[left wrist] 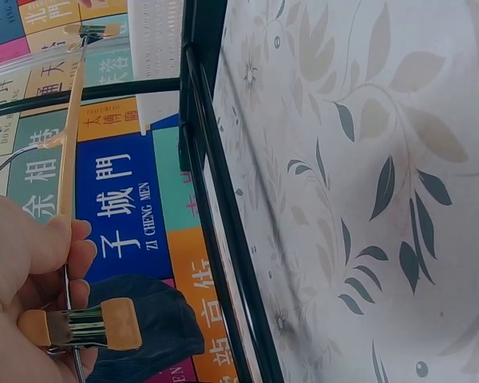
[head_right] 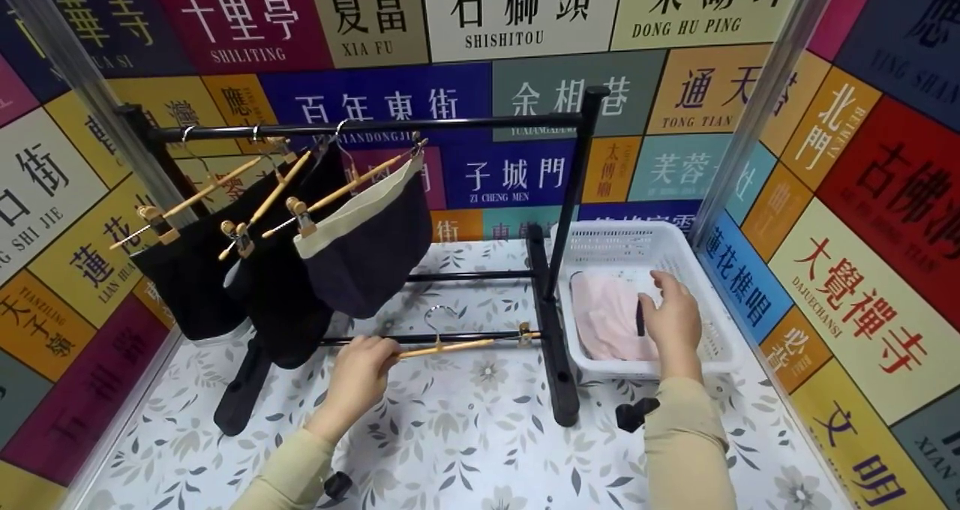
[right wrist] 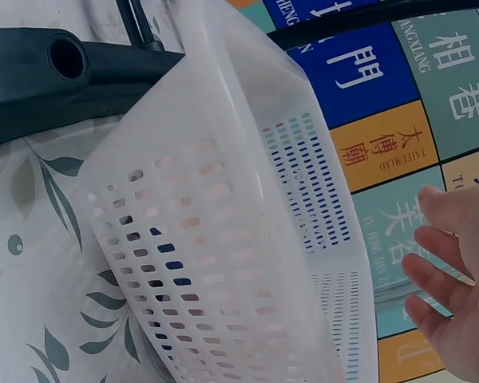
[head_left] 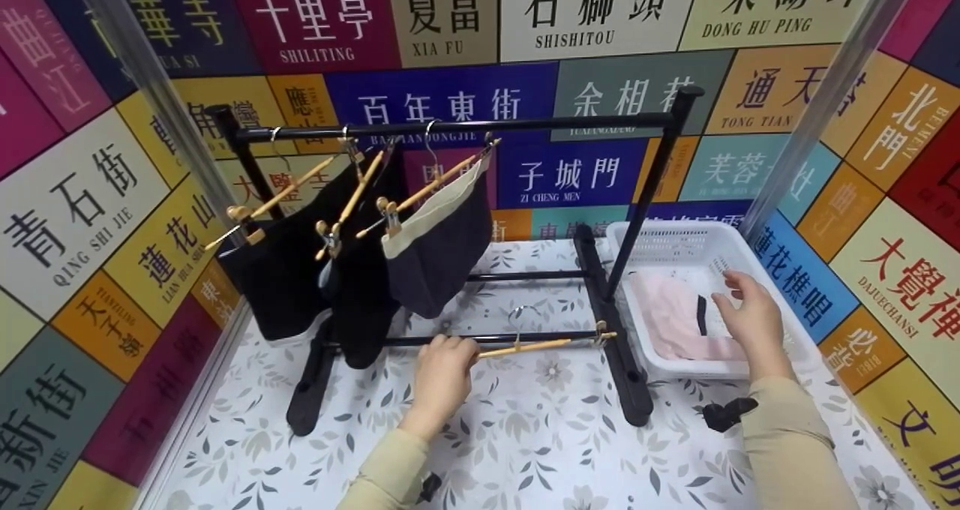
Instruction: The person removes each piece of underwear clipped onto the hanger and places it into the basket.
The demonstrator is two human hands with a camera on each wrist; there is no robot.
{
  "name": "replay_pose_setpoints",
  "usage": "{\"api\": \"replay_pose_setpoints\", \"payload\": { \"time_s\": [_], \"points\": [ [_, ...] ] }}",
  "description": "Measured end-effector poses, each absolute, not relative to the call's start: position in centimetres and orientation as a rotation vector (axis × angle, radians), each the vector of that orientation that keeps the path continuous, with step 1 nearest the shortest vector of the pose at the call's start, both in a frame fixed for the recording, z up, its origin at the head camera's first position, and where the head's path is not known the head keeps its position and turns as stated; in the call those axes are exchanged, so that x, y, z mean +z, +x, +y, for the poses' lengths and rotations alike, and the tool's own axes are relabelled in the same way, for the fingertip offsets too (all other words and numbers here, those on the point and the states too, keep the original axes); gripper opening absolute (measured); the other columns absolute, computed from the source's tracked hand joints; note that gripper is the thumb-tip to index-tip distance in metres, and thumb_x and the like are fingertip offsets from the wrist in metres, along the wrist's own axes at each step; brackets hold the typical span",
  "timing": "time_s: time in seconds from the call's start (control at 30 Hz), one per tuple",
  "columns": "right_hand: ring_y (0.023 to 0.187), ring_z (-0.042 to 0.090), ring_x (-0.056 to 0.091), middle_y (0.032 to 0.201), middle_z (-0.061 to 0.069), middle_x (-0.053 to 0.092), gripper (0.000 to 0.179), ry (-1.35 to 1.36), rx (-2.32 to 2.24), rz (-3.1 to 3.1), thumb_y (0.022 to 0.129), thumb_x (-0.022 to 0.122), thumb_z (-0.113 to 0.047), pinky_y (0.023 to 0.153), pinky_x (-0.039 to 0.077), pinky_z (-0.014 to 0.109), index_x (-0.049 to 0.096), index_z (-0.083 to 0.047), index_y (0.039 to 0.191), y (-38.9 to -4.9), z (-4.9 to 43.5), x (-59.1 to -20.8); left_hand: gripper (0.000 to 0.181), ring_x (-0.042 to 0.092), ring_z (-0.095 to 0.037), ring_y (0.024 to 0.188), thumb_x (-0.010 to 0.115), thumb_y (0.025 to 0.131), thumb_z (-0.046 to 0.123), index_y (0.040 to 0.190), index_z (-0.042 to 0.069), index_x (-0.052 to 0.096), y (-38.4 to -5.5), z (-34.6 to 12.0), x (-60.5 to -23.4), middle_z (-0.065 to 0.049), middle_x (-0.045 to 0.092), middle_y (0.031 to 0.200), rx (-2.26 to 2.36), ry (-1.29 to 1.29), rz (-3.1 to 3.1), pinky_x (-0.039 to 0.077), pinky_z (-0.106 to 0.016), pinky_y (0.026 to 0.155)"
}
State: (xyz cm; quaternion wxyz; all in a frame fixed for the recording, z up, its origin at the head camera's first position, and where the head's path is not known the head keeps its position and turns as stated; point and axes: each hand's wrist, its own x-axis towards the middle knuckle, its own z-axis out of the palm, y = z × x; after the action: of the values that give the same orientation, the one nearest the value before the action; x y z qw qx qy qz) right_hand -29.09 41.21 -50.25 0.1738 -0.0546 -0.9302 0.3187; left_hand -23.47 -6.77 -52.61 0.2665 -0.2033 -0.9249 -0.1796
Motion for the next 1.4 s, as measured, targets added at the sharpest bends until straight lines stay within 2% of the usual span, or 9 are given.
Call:
{"api": "replay_pose_setpoints", "payload": {
  "time_s": [0.33, 0.5, 0.8, 1.0, 1.4],
  "points": [
    [0.121, 0.048, 0.049, 0.135, 0.029, 0.051, 0.048, -0.106, 0.918, -2.601, 0.1, 0.057, -0.016, 0.102, 0.035, 0.06, 0.044, 0.003, 0.141, -28.5, 40.3, -50.5, 0.007, 0.055, -0.026, 0.073, 0.072, 0.084, 0.014, 0.084, 0.013, 0.066, -23.4, -6.6, -52.7, -0.003, 0.066, 0.08, -0.516, -0.552, -2.49, 0.039, -0.04, 0.061],
    [0.122, 0.047, 0.048, 0.135, 0.028, 0.051, 0.047, -0.082, 0.904, -2.602, 0.1, 0.057, -0.018, 0.102, 0.033, 0.061, 0.045, 0.002, 0.141, -28.2, 39.7, -50.8, 0.005, 0.055, -0.026, 0.074, 0.071, 0.085, 0.014, 0.084, 0.013, 0.066, -23.4, -6.6, -52.6, -0.003, 0.067, 0.08, -0.508, -0.547, -2.5, 0.039, -0.04, 0.062],
    [0.118, 0.046, 0.052, 0.13, 0.027, 0.056, 0.045, -0.024, 0.902, -2.556, 0.098, 0.059, -0.014, 0.101, 0.035, 0.061, 0.048, 0.001, 0.139, -27.4, 38.6, -51.2, 0.01, 0.054, -0.023, 0.072, 0.074, 0.083, 0.012, 0.08, 0.015, 0.065, -23.6, -6.6, -52.1, 0.0, 0.068, 0.079, -0.495, -0.536, -2.451, 0.038, -0.037, 0.061],
    [0.113, 0.045, 0.055, 0.125, 0.026, 0.06, 0.043, 0.034, 0.897, -2.513, 0.095, 0.063, -0.01, 0.1, 0.036, 0.06, 0.052, 0.0, 0.136, -27.2, 37.8, -51.6, 0.006, 0.054, -0.023, 0.073, 0.073, 0.085, 0.014, 0.083, 0.015, 0.067, -23.8, -6.7, -51.4, 0.0, 0.068, 0.081, -0.495, -0.524, -2.473, 0.039, -0.037, 0.062],
    [0.107, 0.046, 0.058, 0.119, 0.026, 0.064, 0.041, 0.149, 0.867, -2.464, 0.092, 0.068, -0.007, 0.096, 0.038, 0.058, 0.056, 0.001, 0.13, -26.4, 36.4, -52.4, 0.011, 0.054, -0.022, 0.072, 0.075, 0.083, 0.01, 0.08, 0.015, 0.065, -24.3, -7.1, -49.8, 0.001, 0.064, 0.077, -0.531, -0.524, -2.413, 0.04, -0.037, 0.061]
  ]
}}
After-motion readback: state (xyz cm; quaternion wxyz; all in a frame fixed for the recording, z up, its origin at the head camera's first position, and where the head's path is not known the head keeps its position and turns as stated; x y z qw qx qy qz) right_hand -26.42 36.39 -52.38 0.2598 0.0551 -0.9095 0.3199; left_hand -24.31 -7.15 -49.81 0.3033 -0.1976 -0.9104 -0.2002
